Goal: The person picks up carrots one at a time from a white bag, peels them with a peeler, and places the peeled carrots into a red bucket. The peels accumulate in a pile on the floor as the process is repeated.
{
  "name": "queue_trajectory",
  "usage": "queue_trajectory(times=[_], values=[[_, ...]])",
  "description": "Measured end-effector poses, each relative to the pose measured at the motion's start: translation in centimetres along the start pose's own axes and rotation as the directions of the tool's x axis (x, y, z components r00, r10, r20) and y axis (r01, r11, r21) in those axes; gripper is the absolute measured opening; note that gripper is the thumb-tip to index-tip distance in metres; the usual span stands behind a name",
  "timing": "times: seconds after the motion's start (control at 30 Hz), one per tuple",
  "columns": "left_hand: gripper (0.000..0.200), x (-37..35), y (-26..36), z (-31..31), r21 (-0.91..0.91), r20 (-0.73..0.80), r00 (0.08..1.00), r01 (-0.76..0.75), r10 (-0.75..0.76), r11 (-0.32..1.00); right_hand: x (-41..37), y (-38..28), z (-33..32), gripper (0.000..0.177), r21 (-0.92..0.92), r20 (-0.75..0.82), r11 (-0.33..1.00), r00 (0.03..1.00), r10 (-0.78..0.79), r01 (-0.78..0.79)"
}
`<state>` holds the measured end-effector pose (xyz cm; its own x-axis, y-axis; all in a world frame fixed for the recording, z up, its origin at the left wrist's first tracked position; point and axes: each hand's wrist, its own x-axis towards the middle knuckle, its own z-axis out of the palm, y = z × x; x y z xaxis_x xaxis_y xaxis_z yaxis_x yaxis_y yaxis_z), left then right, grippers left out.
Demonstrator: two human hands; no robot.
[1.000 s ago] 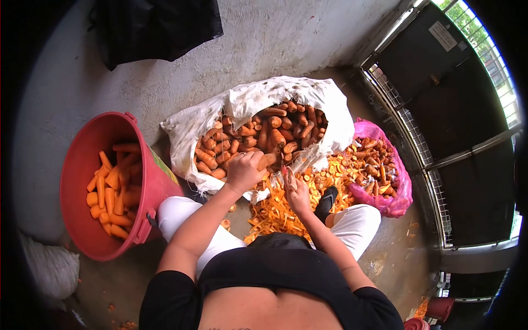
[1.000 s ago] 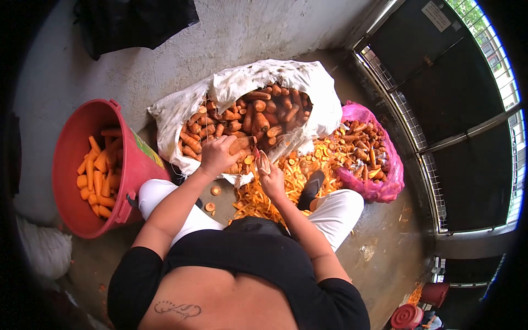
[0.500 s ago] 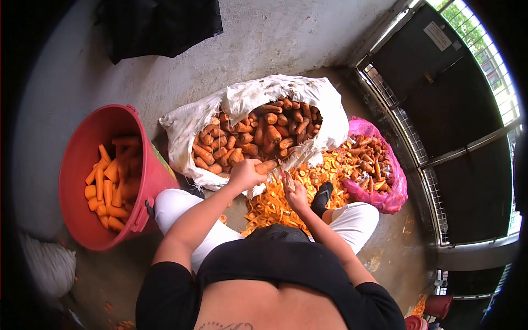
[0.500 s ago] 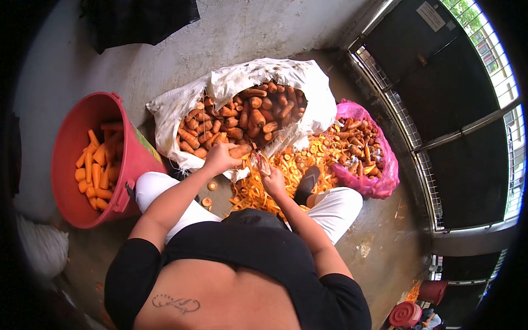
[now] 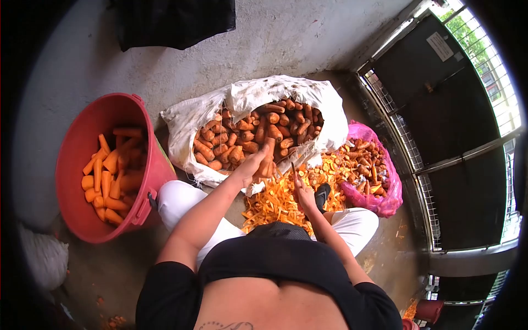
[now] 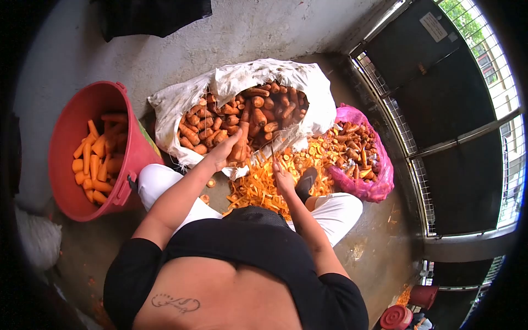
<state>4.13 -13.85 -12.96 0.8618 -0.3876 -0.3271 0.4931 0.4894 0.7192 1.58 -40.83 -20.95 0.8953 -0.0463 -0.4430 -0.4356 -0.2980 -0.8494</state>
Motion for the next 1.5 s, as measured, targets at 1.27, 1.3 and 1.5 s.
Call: queue_trajectory(times=[1.27,1.3,1.5], values=[[0.04,-1.8,0.4,0.8,0.241,-0.045,0.999,-0.016,0.028,0.97,-5.6,-11.6,2.2,0.031,-0.61,0.097,0.547,0.739,-0.667,0.573],[0.04,-1.7,0.5,0.9,0.271,-0.054,0.998,-0.023,0.039,0.962,-5.8,-11.4,2.1,0.029,-0.648,0.124,0.48,0.704,-0.7,0.591],[0.032,-0.3,-1.6,0.7,0.38,-0.08,0.99,-0.078,0.117,0.922,-5.6,-11.2,2.6,0.031,-0.736,0.164,0.333,0.633,-0.757,0.59]])
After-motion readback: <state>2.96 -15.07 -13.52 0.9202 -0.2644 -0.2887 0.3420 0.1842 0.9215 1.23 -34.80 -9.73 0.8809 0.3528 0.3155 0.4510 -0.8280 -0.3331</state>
